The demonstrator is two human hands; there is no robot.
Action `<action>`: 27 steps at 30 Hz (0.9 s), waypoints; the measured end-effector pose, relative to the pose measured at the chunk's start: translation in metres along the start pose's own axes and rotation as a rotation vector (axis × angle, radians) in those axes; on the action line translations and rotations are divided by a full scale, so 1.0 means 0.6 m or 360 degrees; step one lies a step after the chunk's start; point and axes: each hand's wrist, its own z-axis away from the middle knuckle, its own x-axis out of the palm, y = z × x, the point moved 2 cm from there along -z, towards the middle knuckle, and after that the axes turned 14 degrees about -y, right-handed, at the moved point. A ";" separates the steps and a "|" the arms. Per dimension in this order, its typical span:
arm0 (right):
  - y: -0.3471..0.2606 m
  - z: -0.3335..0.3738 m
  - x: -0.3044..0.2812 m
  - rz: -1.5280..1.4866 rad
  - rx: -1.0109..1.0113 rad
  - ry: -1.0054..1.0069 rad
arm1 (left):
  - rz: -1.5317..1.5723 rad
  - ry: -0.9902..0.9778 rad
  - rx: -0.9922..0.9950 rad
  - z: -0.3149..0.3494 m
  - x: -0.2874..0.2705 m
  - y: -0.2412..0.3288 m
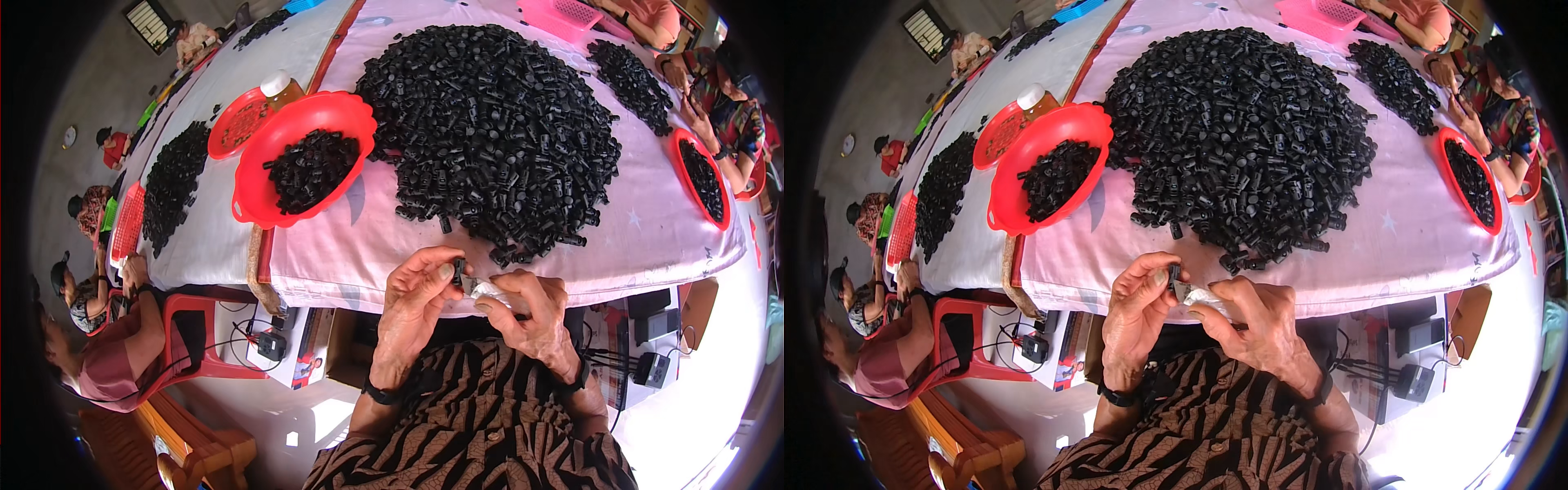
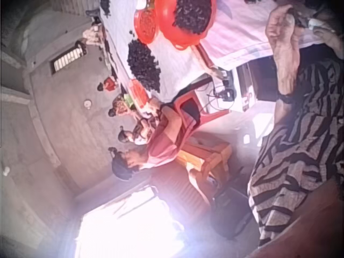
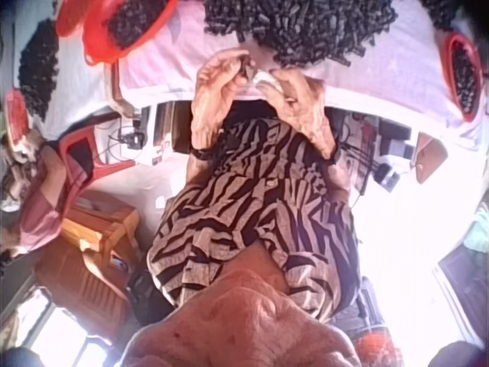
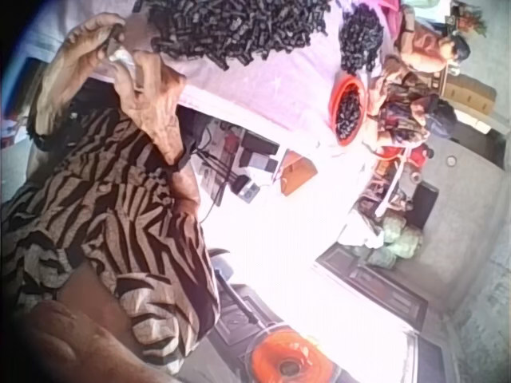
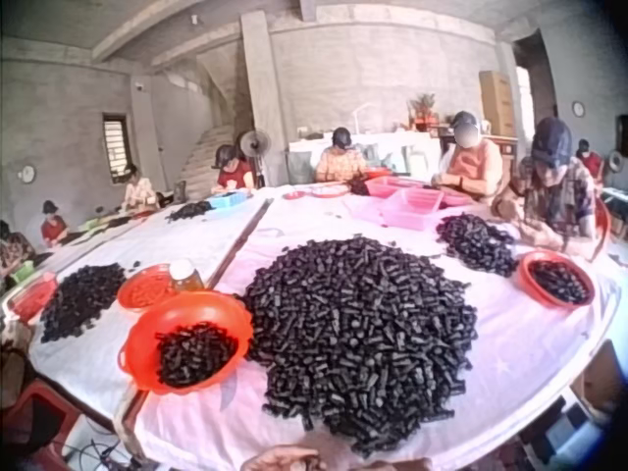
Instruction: Sorting and checking small black shoe components at an assembly table.
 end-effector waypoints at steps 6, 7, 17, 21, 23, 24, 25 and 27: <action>-0.001 0.000 0.000 -0.0007 0.0026 -0.0023 | 0.0015 0.0010 -0.0015 0.000 0.000 -0.003; -0.001 0.001 0.000 -0.0016 0.0034 -0.0031 | 0.0016 0.0011 -0.0015 0.000 -0.001 -0.003; 0.005 0.004 0.013 0.0031 0.0013 -0.0020 | -0.0001 0.0063 -0.0053 0.004 -0.004 -0.005; 0.007 0.003 0.019 0.0001 0.0010 -0.0009 | 0.0018 0.0062 -0.0084 0.006 -0.007 -0.005; 0.007 0.002 0.020 -0.0010 0.0004 0.0001 | 0.0023 0.0071 -0.0081 0.005 -0.005 -0.006; 0.008 0.001 0.021 0.0012 -0.0003 0.0006 | 0.0026 0.0083 -0.0073 0.006 -0.005 -0.007; 0.008 0.001 0.023 0.0035 -0.0011 0.0012 | 0.0028 0.0084 -0.0076 0.007 -0.008 -0.010; 0.010 0.001 0.027 0.0065 -0.0008 0.0027 | 0.0065 0.0067 -0.0059 0.007 -0.012 -0.014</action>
